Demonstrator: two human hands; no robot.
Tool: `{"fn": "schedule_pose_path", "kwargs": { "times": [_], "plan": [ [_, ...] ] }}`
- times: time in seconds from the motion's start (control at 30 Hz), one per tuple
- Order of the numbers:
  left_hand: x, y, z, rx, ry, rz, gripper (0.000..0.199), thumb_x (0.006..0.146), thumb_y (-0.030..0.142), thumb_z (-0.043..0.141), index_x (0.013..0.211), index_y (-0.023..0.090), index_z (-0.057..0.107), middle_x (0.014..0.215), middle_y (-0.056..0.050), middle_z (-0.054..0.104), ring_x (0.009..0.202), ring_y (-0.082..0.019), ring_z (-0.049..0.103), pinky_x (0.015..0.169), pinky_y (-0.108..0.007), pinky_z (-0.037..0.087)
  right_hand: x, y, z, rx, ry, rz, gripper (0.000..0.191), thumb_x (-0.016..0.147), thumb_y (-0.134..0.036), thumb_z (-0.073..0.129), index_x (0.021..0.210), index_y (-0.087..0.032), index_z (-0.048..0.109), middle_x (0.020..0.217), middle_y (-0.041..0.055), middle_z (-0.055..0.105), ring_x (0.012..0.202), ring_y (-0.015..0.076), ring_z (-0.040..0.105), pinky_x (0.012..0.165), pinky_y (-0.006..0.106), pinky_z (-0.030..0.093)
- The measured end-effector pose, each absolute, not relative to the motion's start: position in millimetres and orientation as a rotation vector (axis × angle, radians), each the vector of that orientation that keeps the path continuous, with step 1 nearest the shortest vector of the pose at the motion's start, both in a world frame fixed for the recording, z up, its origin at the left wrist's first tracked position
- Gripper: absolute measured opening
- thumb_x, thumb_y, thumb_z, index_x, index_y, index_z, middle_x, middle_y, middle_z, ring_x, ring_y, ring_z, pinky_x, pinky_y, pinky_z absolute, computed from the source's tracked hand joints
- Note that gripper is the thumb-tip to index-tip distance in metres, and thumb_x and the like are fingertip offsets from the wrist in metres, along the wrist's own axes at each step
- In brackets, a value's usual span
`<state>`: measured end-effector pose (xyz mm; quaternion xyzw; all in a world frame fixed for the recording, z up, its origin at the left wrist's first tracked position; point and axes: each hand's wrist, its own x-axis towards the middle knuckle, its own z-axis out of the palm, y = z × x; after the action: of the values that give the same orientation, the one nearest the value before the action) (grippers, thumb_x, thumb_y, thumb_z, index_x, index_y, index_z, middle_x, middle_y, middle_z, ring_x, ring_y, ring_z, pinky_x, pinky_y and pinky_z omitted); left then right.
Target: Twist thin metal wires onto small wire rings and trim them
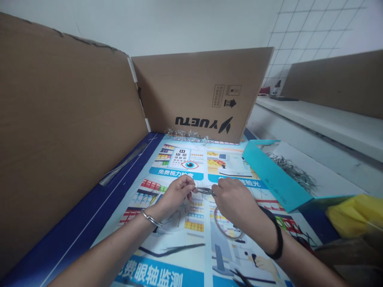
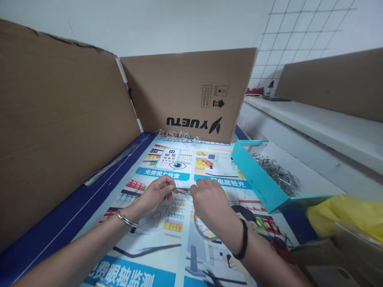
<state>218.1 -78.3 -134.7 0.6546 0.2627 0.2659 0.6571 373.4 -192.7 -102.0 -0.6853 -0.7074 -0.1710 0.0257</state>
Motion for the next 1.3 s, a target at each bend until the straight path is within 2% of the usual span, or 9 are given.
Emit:
{"fn": "schedule_pose_path", "kwargs": {
  "times": [0.33,0.63,1.3],
  "plan": [
    [219.9,-77.1,-137.4,1.560,0.586,0.640,0.004,0.079,0.020,0.050,0.076,0.017,0.048,0.069,0.002,0.057,0.057,-0.010,0.050,0.060,-0.023,0.040,367.5,-192.5,-102.1,-2.121,-2.176,-0.660,0.012,0.076,-0.008,0.054,0.074,-0.019,0.059,0.073,0.0056,0.058,0.071,0.0217,0.048,0.062,0.033,0.021],
    [220.0,-78.0,-136.5,1.590,0.585,0.631,0.004,0.080,0.017,0.048,0.076,0.017,0.049,0.072,0.002,0.057,0.056,-0.008,0.049,0.060,-0.023,0.040,364.4,-193.6,-104.0,-2.093,-2.155,-0.707,0.012,0.076,-0.007,0.054,0.075,-0.018,0.060,0.073,0.0059,0.057,0.072,0.0222,0.047,0.062,0.034,0.021],
    [213.6,-77.2,-128.0,1.835,0.603,0.534,0.009,0.087,0.017,0.036,0.089,0.019,0.045,0.070,0.002,0.054,0.063,-0.011,0.047,0.064,-0.025,0.038,369.7,-187.6,-108.4,-2.088,-2.176,-0.567,0.008,0.080,-0.013,0.055,0.076,-0.019,0.059,0.075,0.0047,0.058,0.074,0.0208,0.048,0.064,0.033,0.021]
  ]
}}
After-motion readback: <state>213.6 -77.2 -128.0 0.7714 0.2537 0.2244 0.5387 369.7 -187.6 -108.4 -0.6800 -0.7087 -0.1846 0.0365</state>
